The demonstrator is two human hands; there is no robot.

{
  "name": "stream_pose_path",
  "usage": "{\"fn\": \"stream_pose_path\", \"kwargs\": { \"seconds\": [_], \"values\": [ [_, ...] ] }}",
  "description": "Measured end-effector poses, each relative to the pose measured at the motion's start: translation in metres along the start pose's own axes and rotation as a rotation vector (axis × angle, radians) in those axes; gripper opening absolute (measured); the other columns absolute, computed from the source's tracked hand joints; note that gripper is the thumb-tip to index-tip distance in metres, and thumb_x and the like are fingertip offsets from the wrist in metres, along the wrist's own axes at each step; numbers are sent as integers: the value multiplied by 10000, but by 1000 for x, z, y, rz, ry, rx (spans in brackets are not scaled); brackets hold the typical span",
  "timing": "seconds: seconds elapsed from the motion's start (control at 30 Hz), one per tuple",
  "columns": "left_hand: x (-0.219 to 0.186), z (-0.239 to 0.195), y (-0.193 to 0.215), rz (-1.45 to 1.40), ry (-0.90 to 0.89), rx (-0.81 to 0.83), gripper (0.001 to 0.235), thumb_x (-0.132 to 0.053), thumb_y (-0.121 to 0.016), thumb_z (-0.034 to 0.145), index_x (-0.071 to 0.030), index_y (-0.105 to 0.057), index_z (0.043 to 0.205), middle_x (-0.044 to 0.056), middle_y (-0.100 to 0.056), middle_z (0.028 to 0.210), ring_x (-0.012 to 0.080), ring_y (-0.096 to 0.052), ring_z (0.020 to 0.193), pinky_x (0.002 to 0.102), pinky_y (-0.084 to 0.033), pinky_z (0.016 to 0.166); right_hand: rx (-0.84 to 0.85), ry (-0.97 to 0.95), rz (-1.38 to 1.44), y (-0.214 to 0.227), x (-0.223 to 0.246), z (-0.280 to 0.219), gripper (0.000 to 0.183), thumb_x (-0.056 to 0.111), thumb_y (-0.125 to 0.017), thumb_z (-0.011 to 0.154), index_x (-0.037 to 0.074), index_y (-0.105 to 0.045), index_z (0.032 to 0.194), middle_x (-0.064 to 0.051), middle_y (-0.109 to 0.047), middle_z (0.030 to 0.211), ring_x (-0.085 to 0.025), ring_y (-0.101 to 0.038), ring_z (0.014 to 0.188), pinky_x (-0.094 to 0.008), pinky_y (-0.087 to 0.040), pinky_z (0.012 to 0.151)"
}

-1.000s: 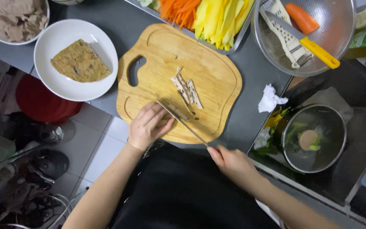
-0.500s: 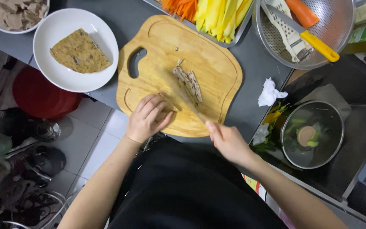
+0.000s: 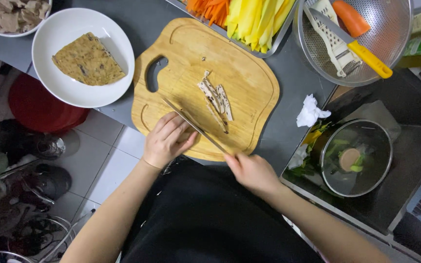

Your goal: Slice cooked meat and omelet into thin strips on a cutting board.

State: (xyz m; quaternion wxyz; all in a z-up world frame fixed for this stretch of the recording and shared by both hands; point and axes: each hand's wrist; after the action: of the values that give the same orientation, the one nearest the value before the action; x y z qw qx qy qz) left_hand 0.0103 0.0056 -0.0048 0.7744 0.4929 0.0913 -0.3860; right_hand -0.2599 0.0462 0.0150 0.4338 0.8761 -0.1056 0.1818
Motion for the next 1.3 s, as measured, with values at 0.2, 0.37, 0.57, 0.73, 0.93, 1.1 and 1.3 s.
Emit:
{"fn": "stream_pose_path", "kwargs": {
  "seconds": [0.2,0.37,0.57,0.73,0.93,1.1,1.3],
  "values": [
    [0,-2,-3,14,6,-13,333,-149,-885,806,-24,-725,1071,99,-697,1122,293,-668,1103,365,-578,911,42,-41,22,8,4,-3,451,505,-497,1007,103,-684,923,-234,-698,700,-467,-695,688,-587,-542,639],
    [3,-3,-1,9,-1,-18,330,-140,-886,809,-30,-716,1070,101,-691,1123,292,-667,1102,366,-578,922,55,-56,-36,1,-1,-3,444,523,-503,962,127,-690,1031,-248,-703,720,-469,-700,703,-579,-556,643],
    [-11,9,17,-37,-13,18,324,-121,-866,819,-52,-701,1089,90,-673,1140,293,-652,1123,382,-571,941,118,-64,392,-7,-28,13,552,528,-423,1074,53,-668,940,-174,-652,674,-304,-633,590,-453,-526,577],
    [-13,5,20,-47,41,49,314,-96,-849,822,-67,-704,1099,91,-666,1145,297,-649,1109,383,-565,913,262,-330,737,22,-29,5,659,555,-440,1110,-31,-605,856,-35,-477,601,-169,-422,495,-388,-375,502],
    [-14,9,14,7,17,5,323,-85,-853,827,-50,-707,1113,88,-670,1138,288,-656,1108,373,-573,907,75,-27,158,47,6,-20,464,506,-497,998,94,-704,953,-176,-676,627,-370,-685,586,-462,-534,590],
    [-10,8,12,67,-68,-2,312,-75,-858,816,-30,-722,1092,87,-691,1138,267,-664,1110,356,-580,908,-46,-20,-9,14,-20,-40,466,517,-532,989,92,-649,841,-200,-671,623,-435,-690,645,-545,-537,592],
    [-5,6,6,26,-49,-28,329,-56,-865,794,-18,-728,1090,97,-696,1108,279,-669,1103,351,-578,907,-58,35,-78,-11,-19,-16,429,514,-547,982,110,-638,871,-199,-685,633,-444,-684,608,-568,-534,551]
  ]
}}
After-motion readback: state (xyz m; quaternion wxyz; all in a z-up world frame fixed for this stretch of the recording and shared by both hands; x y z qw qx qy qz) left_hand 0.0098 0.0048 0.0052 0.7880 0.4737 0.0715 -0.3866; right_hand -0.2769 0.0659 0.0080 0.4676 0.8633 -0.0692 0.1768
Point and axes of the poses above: each hand's wrist, its own z-axis towards the middle knuckle, its own y-axis out of the back of the hand, x = y × z
